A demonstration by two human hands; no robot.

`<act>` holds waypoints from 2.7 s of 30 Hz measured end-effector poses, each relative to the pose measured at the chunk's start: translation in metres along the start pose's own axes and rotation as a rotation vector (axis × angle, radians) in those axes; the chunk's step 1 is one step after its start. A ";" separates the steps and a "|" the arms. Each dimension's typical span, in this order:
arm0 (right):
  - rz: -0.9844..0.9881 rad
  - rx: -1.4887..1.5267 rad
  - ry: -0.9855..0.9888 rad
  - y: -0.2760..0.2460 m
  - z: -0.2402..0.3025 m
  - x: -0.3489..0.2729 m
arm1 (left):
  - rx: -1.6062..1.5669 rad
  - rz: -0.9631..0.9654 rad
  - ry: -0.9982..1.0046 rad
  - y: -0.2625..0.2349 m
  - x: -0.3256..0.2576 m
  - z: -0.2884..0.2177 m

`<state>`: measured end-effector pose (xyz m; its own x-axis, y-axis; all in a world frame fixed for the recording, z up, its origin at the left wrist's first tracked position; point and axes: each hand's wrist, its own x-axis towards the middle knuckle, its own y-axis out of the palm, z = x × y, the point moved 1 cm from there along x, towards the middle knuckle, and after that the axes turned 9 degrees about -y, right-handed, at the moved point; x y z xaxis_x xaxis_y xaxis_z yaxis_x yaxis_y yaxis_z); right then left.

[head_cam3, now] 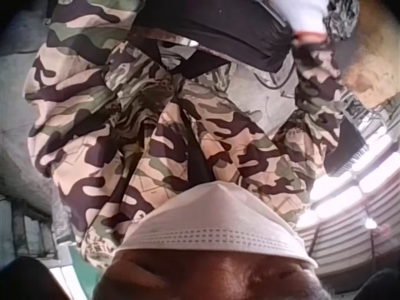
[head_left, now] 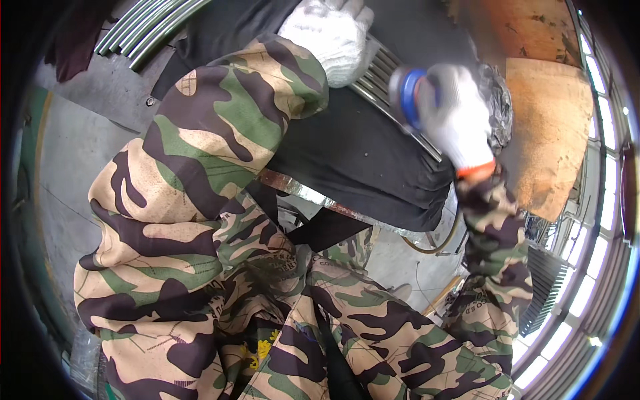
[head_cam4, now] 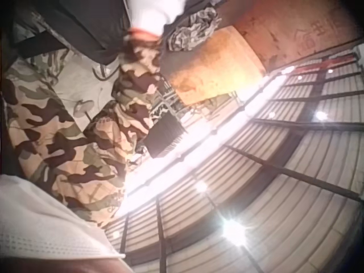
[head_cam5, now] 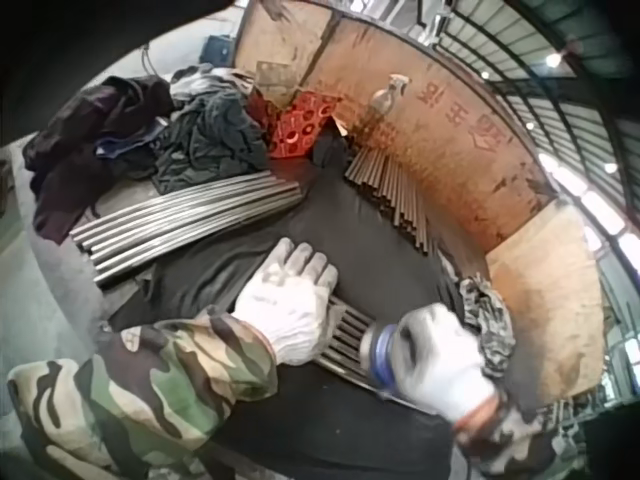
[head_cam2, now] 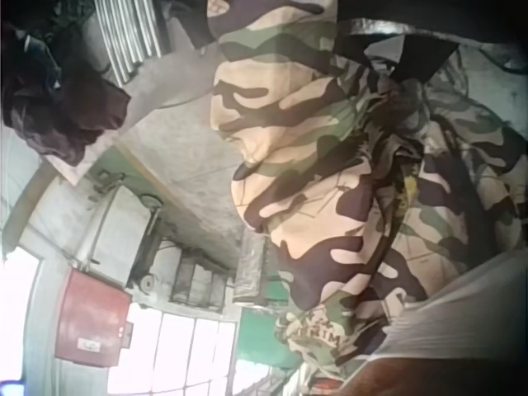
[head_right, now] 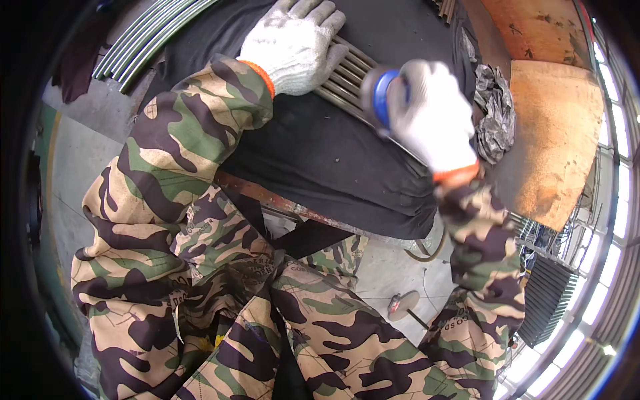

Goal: Sanding the ends of metal rods using a handheld orbital sander

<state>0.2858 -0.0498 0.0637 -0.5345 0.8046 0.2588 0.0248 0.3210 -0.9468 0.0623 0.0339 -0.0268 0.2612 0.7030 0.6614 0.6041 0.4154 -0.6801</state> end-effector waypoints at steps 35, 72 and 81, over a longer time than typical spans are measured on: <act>0.048 -0.069 0.057 0.003 -0.013 0.028 | 0.024 -0.026 -0.015 0.012 0.011 0.005; -0.019 0.015 -0.062 -0.018 -0.003 -0.023 | 0.021 0.097 -0.041 0.010 0.016 -0.018; -0.057 0.037 -0.043 -0.013 -0.004 -0.036 | 0.036 0.117 -0.042 0.010 0.017 -0.015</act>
<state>0.3080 -0.0813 0.0674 -0.5701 0.7631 0.3044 -0.0370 0.3463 -0.9374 0.0837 0.0415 -0.0179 0.2963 0.7713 0.5633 0.5439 0.3486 -0.7633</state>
